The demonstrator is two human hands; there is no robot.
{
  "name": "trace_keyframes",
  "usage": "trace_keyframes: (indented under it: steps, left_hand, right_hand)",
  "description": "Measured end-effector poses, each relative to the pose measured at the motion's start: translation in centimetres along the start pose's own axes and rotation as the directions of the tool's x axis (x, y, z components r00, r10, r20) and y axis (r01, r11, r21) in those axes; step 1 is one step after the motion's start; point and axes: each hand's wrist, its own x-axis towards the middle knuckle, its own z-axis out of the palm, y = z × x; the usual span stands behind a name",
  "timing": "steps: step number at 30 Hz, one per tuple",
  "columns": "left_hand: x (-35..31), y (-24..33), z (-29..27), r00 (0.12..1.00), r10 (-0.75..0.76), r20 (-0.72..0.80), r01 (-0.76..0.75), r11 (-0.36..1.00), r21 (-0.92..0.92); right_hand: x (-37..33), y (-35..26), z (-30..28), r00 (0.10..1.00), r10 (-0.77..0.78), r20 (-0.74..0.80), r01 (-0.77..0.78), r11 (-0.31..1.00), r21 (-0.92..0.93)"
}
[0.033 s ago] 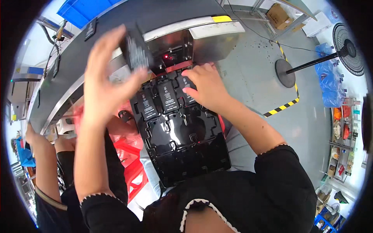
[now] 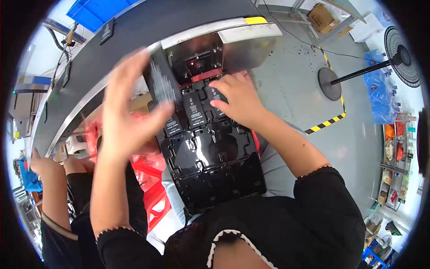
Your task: The person sits on a red stool and repeatedly picks up small black battery modules from a blue bin. They place the modules into a black plastic tray held on their lap, arranging them into a grid pattern. The person continues this repetitive process of picking and placing until the tray is filled.
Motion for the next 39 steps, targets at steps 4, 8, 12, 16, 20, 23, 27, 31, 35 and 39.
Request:
trace_keyframes:
  steps: [4, 8, 12, 16, 20, 23, 27, 31, 35, 39]
  left_hand:
    - [-9.1, 3.6, 0.5, 0.917, -0.121, 0.38, 0.104, 0.992, 0.066]
    - [-14.3, 3.8, 3.5, 0.876, -0.252, 0.411, 0.203, 0.966, 0.16]
    - [-15.8, 3.9, 4.1, 0.864, -0.285, 0.415, 0.231, 0.957, 0.177]
    - [-16.2, 4.1, 4.0, 0.838, -0.284, 0.466, 0.196, 0.954, 0.228]
    - [-17.0, 4.8, 4.8, 0.85, -0.317, 0.421, 0.23, 0.942, 0.245]
    - [-17.6, 4.8, 5.2, 0.848, -0.358, 0.391, 0.24, 0.917, 0.318]
    - [-16.2, 5.1, 3.9, 0.909, -0.308, 0.282, 0.27, 0.948, 0.168]
    - [-10.5, 1.2, 0.8, 0.989, -0.061, -0.136, 0.076, 0.991, 0.11]
    - [2.1, -6.3, -1.5, 0.918, 0.195, -0.347, -0.098, 0.956, 0.277]
    - [10.9, -18.5, -2.2, 0.975, -0.065, -0.211, 0.153, 0.887, 0.435]
  right_hand:
    - [-1.5, 0.4, 0.4, 0.991, -0.12, -0.063, 0.107, 0.979, -0.173]
    - [-2.6, -1.1, 0.3, 0.997, -0.046, -0.059, 0.039, 0.992, -0.122]
    - [-2.8, -1.1, 2.0, 0.975, -0.095, -0.202, 0.031, 0.954, -0.297]
    - [-4.6, -1.4, 1.9, 0.985, -0.109, -0.135, 0.061, 0.947, -0.315]
    - [-5.4, -1.9, 1.5, 0.975, -0.191, -0.111, 0.161, 0.958, -0.235]
    - [-1.8, -2.6, -2.4, 0.931, -0.294, -0.218, 0.277, 0.955, -0.105]
    - [7.2, -3.4, -9.2, 0.787, -0.358, -0.502, 0.371, 0.925, -0.078]
    - [20.5, -0.4, -10.4, 0.834, -0.177, -0.522, 0.133, 0.984, -0.12]
    - [32.8, 6.6, -9.5, 0.964, 0.203, -0.17, -0.251, 0.906, -0.341]
    - [35.9, 5.3, -8.8, 0.91, 0.405, 0.089, -0.328, 0.836, -0.44]
